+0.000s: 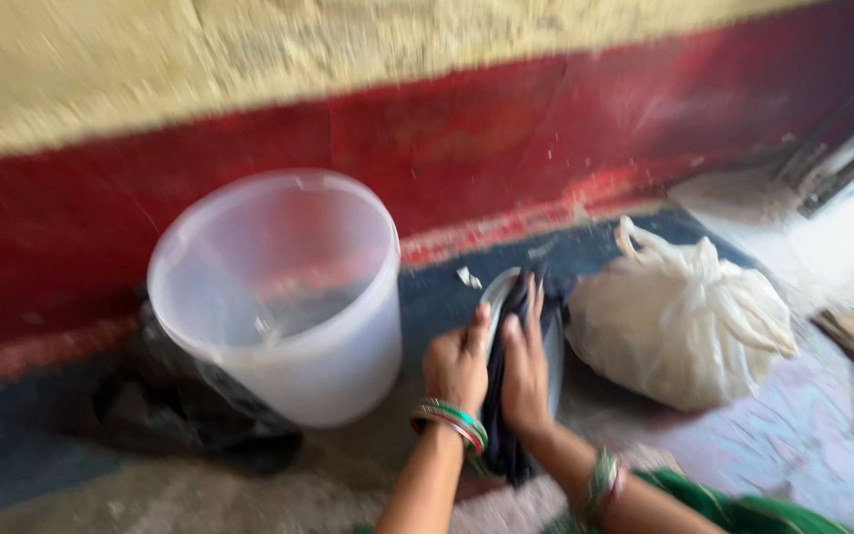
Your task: The person wipes a metal lid with a dark cloth, then wipes the inside and outside of a translucent plastic bucket with the same cloth. The cleaned lid is placed against the wall, and the bucket remains on the floor.
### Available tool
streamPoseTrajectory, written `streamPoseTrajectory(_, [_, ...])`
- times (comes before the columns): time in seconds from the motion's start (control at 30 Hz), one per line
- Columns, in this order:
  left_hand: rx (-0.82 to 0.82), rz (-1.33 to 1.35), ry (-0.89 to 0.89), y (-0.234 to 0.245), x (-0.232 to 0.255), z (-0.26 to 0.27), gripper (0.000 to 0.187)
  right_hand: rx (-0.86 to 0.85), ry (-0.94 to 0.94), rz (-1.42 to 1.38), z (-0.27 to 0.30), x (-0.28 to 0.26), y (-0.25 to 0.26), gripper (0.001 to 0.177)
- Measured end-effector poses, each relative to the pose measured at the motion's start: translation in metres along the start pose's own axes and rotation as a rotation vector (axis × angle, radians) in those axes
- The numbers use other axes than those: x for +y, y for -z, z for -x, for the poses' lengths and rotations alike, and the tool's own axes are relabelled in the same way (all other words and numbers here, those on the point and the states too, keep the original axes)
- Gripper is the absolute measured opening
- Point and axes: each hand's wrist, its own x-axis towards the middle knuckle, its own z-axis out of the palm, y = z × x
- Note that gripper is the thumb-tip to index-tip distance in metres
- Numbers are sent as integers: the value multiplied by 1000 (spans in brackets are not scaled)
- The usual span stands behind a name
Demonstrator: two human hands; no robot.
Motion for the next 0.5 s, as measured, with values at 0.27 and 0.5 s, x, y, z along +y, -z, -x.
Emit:
streamPoseTrajectory(0.27, [34, 16, 31, 12, 11, 10, 72, 122, -285, 28, 9, 84, 32, 71])
streamPoseTrajectory(0.5, [111, -34, 56, 6, 6, 5, 68, 197, -763, 161, 50, 61, 10, 77])
